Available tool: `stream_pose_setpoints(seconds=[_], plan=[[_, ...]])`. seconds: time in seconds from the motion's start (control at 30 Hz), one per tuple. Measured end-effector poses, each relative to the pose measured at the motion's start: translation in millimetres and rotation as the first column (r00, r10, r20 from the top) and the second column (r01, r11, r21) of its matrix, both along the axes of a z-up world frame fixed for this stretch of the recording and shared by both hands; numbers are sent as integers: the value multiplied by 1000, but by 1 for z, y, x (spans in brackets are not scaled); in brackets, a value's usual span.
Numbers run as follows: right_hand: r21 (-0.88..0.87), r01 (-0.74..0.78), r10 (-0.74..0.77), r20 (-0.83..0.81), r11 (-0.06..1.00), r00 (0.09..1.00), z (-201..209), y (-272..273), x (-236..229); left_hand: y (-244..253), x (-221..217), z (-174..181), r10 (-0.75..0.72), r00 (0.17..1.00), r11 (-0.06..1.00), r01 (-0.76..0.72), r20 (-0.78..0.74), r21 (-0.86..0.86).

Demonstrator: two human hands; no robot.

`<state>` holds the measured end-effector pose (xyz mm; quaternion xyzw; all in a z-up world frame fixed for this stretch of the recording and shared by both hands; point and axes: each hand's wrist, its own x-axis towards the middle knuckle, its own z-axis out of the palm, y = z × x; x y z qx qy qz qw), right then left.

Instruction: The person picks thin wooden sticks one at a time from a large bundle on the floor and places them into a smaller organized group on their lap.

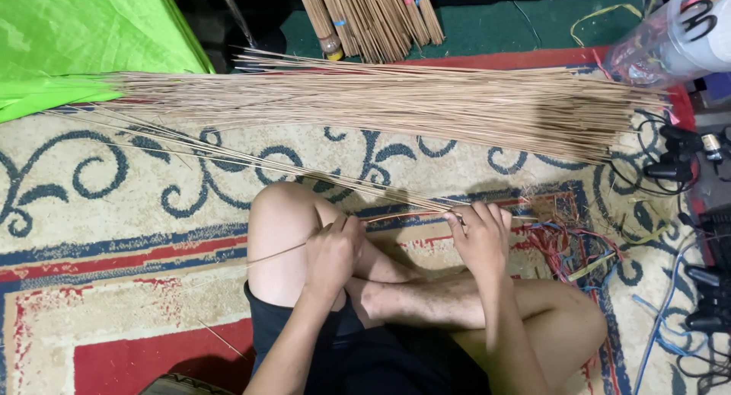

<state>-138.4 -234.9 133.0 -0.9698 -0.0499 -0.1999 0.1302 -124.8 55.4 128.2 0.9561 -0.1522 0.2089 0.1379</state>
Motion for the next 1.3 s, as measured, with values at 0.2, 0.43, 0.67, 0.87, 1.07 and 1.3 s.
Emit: stream_pose_setpoints(seconds=[0.2, 0.43, 0.67, 0.87, 1.07, 1.3], plan=[[-14, -2, 2, -14, 1000, 1000, 6, -22, -2, -8, -5, 19, 16, 996, 1000, -17, -86, -13], [1, 82, -82, 12, 997, 997, -5, -46, -16, -21, 3, 3, -58, 996, 998, 58, -66, 6], [152, 86, -85, -12, 985, 996, -20, -35, -28, -39, 19, -2, -129, 990, 991, 127, 49, 47], [244, 39, -50, 39, 969, 998, -16, -24, -26, -41, 24, -3, -190, 981, 982, 190, 29, 7], [185, 42, -53, 59, 982, 997, -11, -36, -34, -38, 27, -18, -265, 964, 964, 265, 6, -27], [246, -35, 36, 2, 969, 999, -17, -1, -18, -42, 20, -12, -280, 960, 959, 279, -23, -51]])
